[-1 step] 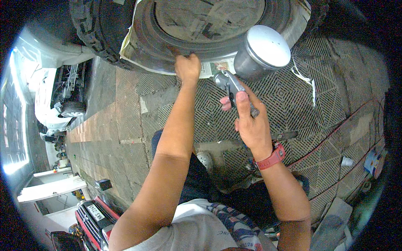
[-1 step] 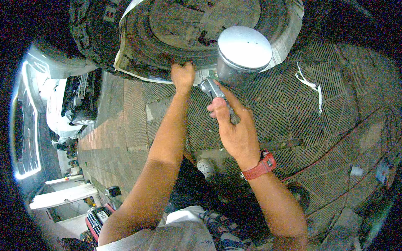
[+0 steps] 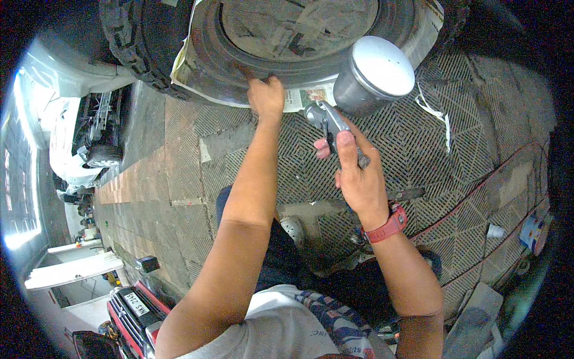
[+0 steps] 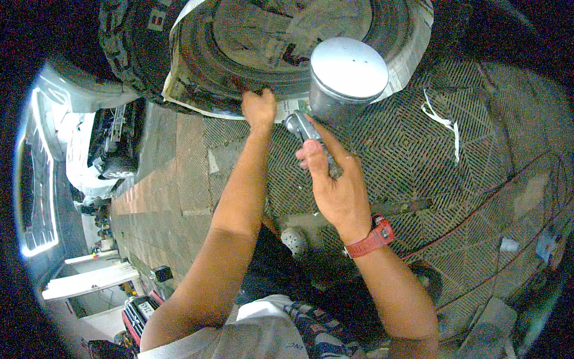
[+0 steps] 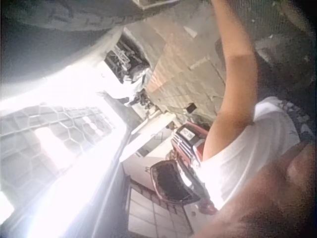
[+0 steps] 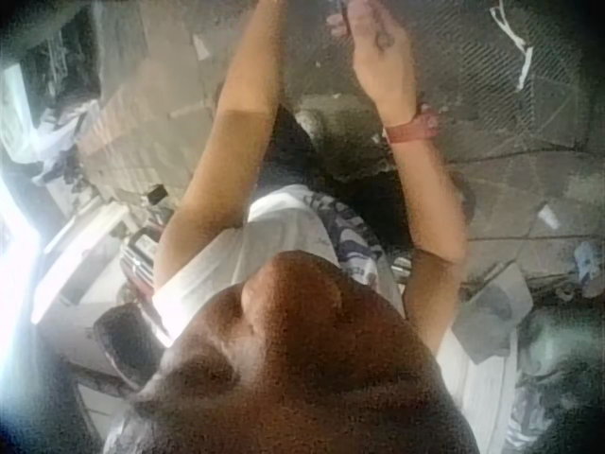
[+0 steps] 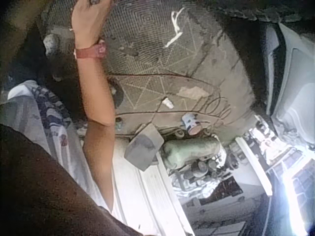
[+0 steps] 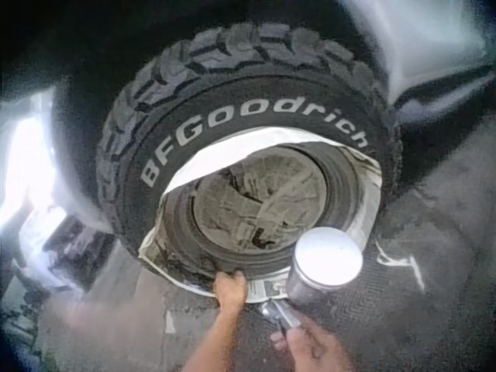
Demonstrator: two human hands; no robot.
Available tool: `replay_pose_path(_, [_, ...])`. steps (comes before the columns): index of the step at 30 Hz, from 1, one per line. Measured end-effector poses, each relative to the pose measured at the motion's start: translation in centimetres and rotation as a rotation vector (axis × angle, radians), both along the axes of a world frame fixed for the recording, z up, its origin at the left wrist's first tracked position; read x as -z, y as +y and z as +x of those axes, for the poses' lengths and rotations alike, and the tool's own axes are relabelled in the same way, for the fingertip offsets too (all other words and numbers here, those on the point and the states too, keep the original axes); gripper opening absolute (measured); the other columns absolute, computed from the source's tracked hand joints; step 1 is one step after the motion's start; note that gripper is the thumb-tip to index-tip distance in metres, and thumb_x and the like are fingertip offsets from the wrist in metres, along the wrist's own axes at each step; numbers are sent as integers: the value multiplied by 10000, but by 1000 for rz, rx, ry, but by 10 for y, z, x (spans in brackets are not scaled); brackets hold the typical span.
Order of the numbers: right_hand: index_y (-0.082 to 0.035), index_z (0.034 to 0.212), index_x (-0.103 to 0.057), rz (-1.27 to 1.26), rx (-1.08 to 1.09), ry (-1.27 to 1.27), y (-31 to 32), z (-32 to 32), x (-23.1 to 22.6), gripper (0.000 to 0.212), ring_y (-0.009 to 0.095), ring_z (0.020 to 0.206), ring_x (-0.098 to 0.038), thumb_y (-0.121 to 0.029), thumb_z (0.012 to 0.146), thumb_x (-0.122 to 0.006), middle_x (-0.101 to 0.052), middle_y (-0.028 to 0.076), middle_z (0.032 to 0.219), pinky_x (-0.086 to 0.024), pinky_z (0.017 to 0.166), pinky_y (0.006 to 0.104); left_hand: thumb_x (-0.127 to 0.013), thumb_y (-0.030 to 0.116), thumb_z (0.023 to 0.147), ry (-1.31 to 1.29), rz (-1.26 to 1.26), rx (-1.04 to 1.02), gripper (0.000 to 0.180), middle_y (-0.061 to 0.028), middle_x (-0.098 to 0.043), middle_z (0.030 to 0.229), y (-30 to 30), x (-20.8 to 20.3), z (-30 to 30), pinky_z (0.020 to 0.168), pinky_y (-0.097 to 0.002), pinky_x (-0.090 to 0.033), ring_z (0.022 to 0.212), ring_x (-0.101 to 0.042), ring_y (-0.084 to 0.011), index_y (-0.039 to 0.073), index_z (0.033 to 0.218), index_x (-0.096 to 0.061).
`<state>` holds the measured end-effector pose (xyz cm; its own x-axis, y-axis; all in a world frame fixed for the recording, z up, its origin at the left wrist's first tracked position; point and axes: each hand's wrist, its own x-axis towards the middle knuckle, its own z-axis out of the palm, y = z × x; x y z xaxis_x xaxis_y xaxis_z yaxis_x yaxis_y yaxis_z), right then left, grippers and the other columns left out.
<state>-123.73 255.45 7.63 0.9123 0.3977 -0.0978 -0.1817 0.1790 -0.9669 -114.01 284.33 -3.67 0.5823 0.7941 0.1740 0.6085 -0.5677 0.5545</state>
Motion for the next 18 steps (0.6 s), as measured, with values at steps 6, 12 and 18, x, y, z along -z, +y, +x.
replay_pose_path(6, [-79,1511,-629,9,6,-17,7,3,0,487,148,856,-728,-385,1140,-549,-800,137,981,-590,854,351,-712,254,874,-26,-73,63,574,-338,-753,1099,16,2,11,984,-551,-540,1059,-727,-505,-102,1314,-620])
replay_pose_path(12, [-66,1499,-633,2,16,5,6,2,2,491,146,854,-714,-394,1147,-537,-791,116,990,-578,846,338,-664,113,888,-459,-472,130,576,-237,-783,1036,-18,15,21,992,-453,-526,993,-751,-385,-79,1386,-446])
replay_pose_path(18, [-50,1502,-620,-7,-3,-13,9,1,1,529,149,863,-709,-433,1155,-506,-787,106,1004,-559,820,329,-671,126,867,-341,-214,-5,688,-305,-748,1170,10,33,29,1090,-487,-481,1197,-681,-461,-69,1477,-419])
